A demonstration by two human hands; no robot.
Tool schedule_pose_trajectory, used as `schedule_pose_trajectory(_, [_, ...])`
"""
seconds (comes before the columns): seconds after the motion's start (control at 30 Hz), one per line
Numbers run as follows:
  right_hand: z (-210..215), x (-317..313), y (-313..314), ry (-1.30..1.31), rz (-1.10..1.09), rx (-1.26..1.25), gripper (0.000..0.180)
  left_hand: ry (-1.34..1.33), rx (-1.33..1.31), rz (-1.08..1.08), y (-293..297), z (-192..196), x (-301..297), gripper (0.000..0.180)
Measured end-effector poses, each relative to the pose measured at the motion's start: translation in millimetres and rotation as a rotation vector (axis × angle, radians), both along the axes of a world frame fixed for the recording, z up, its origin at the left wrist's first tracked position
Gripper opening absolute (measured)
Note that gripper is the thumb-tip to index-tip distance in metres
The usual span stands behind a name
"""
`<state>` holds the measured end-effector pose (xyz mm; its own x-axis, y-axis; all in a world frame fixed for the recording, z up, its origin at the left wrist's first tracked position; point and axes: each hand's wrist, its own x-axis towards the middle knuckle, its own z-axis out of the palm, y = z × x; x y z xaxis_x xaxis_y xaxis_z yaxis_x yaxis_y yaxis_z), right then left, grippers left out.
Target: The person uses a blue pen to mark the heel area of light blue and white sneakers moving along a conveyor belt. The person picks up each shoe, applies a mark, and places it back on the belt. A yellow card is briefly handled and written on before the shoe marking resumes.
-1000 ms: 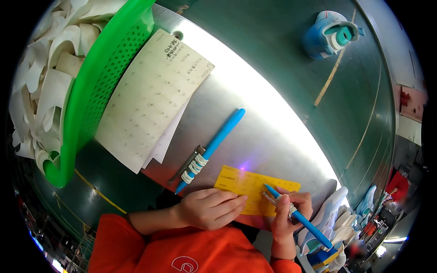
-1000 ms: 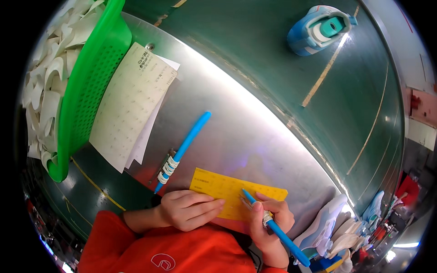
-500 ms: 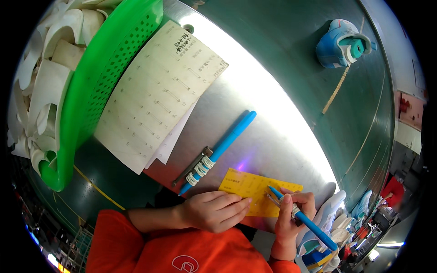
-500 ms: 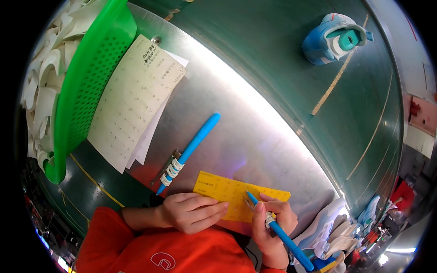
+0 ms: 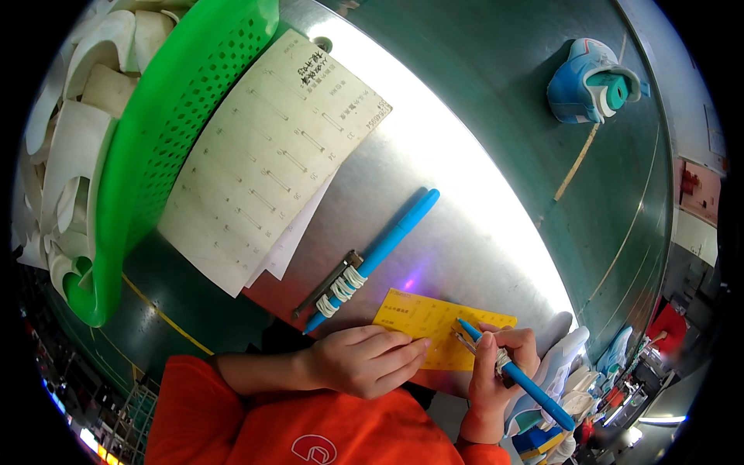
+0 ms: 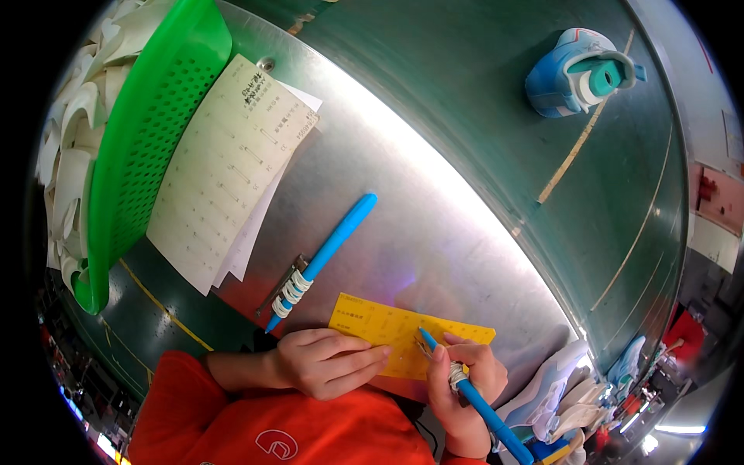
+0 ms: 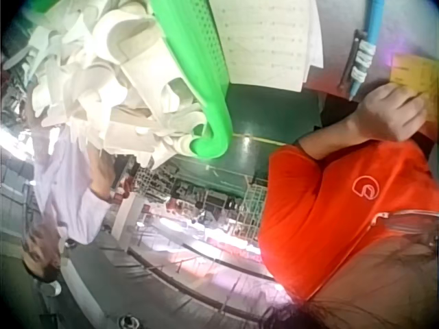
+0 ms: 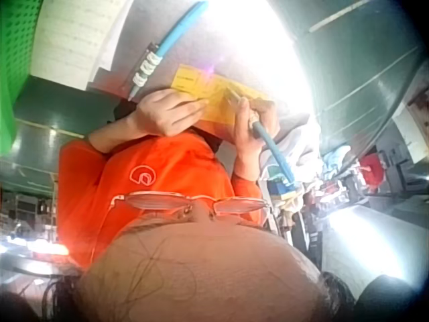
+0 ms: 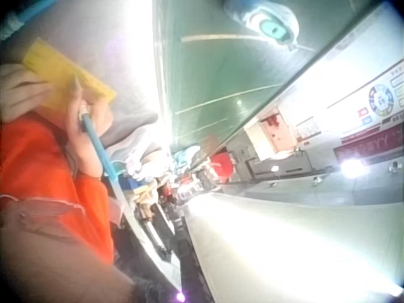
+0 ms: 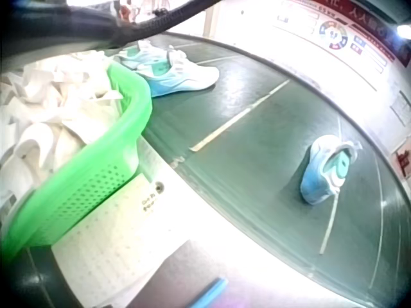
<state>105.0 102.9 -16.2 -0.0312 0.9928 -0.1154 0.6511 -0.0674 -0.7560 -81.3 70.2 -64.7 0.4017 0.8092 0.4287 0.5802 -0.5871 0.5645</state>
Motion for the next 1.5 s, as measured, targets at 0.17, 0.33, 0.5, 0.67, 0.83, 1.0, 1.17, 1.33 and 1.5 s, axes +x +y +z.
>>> schedule_pose_trajectory(0.17, [-2.1, -0.3, -5.8, -0.005, -0.056, 0.038, 0.017, 0.004, 0.001, 0.008, -0.2, 0.6, 0.9, 0.007])
schedule_pose_trajectory(0.33, [-1.8, 0.0, -6.3, -0.017, -0.039, 0.054, 0.018, 0.002, -0.007, 0.010, 0.0, 2.4, 1.0, 0.007])
schedule_pose_trajectory(0.5, [-4.2, 16.0, -16.0, 0.167, -0.289, 0.136, 0.022, 0.003, -0.013, 0.006, -0.9, 2.4, 0.9, 0.007])
schedule_pose_trajectory(0.67, [-9.3, 22.3, -12.8, 0.342, -0.669, 0.085, 0.026, -0.003, -0.014, 0.011, -1.2, 2.6, 0.7, 0.008])
schedule_pose_trajectory(0.83, [-30.3, 34.8, -27.6, 0.587, -0.731, 0.034, 0.016, -0.019, -0.002, 0.025, -2.2, 2.3, 2.3, 0.007])
schedule_pose_trajectory(1.0, [-32.4, 36.6, -39.1, 0.675, -0.696, 0.090, 0.016, -0.023, 0.027, 0.046, -2.3, 3.4, 4.6, 0.007])
schedule_pose_trajectory(1.17, [-32.0, 30.3, -49.8, 0.754, -0.637, 0.076, 0.011, -0.045, 0.063, 0.079, -3.7, 6.7, 9.4, 0.008])
schedule_pose_trajectory(1.33, [-38.7, 35.7, -72.9, 0.631, -0.549, 0.050, 0.015, -0.063, 0.070, -0.114, -32.2, 8.1, -9.0, 0.014])
schedule_pose_trajectory(1.5, [-43.5, 48.5, -114.5, 0.643, -0.519, 0.076, 0.016, -0.262, -0.703, -0.334, -103.5, -18.6, -9.5, 0.023])
